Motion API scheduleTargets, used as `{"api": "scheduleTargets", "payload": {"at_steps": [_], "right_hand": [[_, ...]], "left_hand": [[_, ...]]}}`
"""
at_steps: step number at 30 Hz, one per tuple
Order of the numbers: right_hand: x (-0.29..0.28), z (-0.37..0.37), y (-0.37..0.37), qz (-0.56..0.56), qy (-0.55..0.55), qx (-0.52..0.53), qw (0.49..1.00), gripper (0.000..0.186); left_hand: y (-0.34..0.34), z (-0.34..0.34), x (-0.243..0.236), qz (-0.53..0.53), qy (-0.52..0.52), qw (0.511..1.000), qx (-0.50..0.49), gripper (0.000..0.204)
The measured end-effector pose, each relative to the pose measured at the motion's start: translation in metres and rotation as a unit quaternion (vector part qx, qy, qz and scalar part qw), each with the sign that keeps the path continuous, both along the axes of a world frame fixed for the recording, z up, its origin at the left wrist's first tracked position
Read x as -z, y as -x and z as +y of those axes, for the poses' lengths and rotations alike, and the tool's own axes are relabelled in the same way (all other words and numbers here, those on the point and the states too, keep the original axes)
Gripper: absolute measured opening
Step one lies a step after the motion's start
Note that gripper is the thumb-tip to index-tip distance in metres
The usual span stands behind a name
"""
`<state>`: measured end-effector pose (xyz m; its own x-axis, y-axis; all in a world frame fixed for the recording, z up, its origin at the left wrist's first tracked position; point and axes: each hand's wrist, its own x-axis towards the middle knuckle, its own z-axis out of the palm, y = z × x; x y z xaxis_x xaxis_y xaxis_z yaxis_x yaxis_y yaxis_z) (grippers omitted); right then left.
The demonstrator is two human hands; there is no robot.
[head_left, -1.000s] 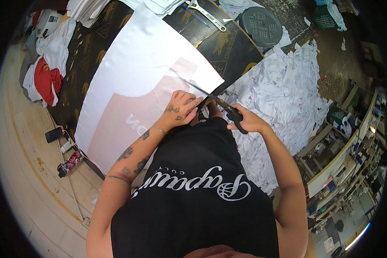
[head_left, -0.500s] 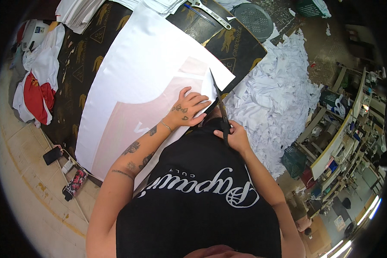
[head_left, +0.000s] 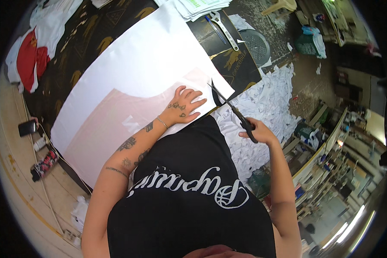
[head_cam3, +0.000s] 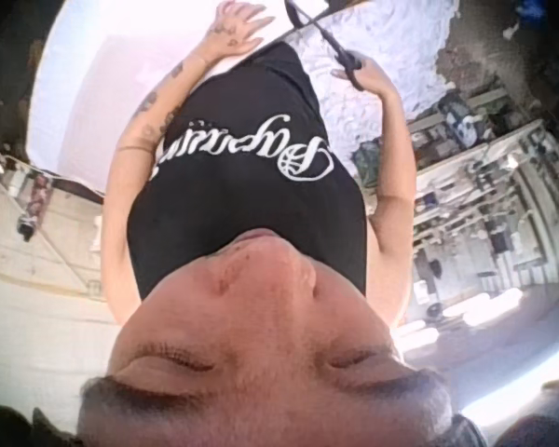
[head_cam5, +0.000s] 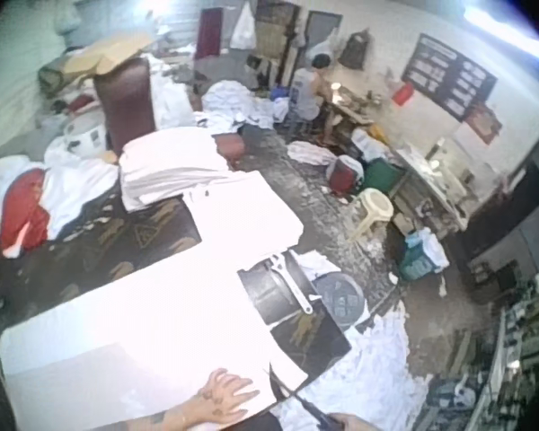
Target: The person repeatedly lays out white fabric on a table, uses shears to cut the fabric into rectangular pieces, and stacks the cut pieces. The person also handles a red and white jersey, using it as a template to guide the cutting of the fabric.
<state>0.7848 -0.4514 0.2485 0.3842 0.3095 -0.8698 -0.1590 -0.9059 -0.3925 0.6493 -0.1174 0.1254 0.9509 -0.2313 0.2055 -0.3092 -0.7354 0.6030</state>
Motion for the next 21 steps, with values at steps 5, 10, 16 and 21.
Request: {"api": "scheduleTargets", "payload": {"at_steps": [5, 10, 16, 21], "right_hand": [[0.044, 0.043, -0.047, -0.066, -0.055, -0.076, 0.993, 0.091], [0.052, 0.045, -0.089, -0.054, -0.014, -0.123, 0.991, 0.086], [-0.005, 0.108, -0.232, -0.004, -0.017, -0.352, 0.936, 0.086], [0.008, 0.212, -0.290, -0.020, -0.045, -0.590, 0.806, 0.089]], "left_hand": [[0.001, -0.001, 0.002, 0.016, -0.029, 0.999, 0.003, 0.057], [-0.001, 0.003, -0.004, 0.047, -0.006, 0.999, 0.003, 0.058], [-0.015, -0.051, -0.006, 0.063, 0.031, 0.965, -0.253, 0.061], [-0.019, -0.099, 0.006, 0.054, -0.064, 0.926, -0.368, 0.069]]}}
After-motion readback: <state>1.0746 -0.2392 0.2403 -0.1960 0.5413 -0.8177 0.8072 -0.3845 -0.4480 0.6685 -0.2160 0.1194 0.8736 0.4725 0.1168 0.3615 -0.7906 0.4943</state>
